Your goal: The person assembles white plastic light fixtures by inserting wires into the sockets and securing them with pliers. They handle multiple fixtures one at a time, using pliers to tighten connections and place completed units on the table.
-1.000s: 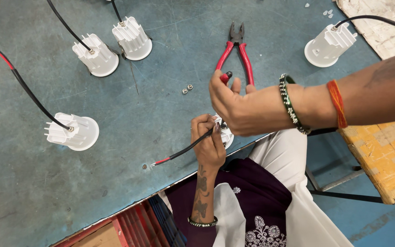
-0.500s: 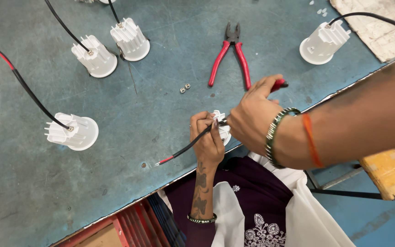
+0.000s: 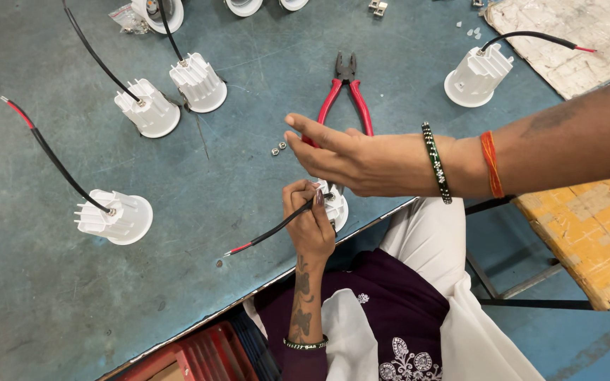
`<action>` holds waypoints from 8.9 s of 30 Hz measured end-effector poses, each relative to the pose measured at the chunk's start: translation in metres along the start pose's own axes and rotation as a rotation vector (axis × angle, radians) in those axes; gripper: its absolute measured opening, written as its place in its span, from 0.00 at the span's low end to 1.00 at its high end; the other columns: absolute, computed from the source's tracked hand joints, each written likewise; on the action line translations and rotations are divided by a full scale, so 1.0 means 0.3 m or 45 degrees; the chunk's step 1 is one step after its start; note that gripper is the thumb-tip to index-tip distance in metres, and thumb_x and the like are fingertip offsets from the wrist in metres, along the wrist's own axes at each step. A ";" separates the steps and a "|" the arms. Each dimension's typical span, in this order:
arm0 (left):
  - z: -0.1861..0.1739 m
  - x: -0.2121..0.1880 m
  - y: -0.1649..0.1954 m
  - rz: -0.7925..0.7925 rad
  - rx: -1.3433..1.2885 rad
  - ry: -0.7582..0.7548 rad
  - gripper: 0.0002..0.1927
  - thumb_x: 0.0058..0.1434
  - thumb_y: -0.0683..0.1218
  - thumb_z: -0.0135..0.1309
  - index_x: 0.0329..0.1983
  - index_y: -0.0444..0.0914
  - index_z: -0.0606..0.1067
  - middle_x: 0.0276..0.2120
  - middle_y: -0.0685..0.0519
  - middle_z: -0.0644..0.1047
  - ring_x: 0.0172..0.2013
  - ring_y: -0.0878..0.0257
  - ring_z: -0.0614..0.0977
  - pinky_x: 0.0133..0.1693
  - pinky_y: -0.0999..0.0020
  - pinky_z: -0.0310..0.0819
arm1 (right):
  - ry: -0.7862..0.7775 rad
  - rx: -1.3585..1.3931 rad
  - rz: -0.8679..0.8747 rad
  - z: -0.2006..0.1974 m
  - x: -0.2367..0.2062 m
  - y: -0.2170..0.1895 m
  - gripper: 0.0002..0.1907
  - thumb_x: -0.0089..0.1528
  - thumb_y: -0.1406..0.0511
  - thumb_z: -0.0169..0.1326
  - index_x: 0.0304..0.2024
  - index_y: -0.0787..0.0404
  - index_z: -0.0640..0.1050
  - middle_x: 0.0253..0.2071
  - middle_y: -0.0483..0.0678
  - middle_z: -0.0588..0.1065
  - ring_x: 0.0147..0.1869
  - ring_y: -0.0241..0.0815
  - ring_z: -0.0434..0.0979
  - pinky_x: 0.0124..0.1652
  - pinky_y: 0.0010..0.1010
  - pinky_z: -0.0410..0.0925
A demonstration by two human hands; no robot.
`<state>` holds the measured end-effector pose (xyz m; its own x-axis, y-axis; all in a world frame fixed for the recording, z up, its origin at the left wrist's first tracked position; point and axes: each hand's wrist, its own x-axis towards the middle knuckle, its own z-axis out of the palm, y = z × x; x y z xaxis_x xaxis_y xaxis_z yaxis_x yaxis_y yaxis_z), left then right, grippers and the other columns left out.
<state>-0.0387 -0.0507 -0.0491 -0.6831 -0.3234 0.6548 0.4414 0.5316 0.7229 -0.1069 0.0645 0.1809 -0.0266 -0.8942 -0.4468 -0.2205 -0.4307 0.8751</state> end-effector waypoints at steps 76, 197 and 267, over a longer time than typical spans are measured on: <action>0.003 -0.011 -0.006 -0.062 0.070 -0.021 0.09 0.73 0.42 0.46 0.37 0.32 0.69 0.42 0.43 0.73 0.43 0.49 0.78 0.45 0.56 0.72 | 0.078 0.011 -0.268 0.073 0.043 -0.012 0.08 0.53 0.66 0.61 0.30 0.66 0.84 0.47 0.57 0.76 0.66 0.61 0.67 0.68 0.67 0.46; -0.103 0.046 0.037 -0.262 0.075 0.043 0.52 0.40 0.45 0.75 0.67 0.38 0.58 0.61 0.37 0.67 0.61 0.41 0.71 0.58 0.47 0.70 | 0.618 1.843 1.714 0.209 -0.005 -0.654 0.20 0.56 0.60 0.63 0.45 0.64 0.73 0.55 0.56 0.71 0.66 0.59 0.68 0.67 0.55 0.58; -0.161 -0.060 -0.149 -0.861 -1.522 0.451 0.33 0.69 0.60 0.49 0.69 0.36 0.63 0.61 0.45 0.73 0.55 0.54 0.78 0.52 0.56 0.75 | 0.372 1.560 1.467 0.063 0.032 -0.511 0.12 0.54 0.61 0.61 0.38 0.58 0.80 0.68 0.52 0.64 0.72 0.53 0.62 0.65 0.67 0.53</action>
<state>-0.0180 -0.1064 -0.0825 -0.8569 -0.5155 0.0037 0.4338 -0.7172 0.5455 -0.0919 0.1242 0.0388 -0.5614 -0.7035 0.4359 -0.7845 0.6200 -0.0098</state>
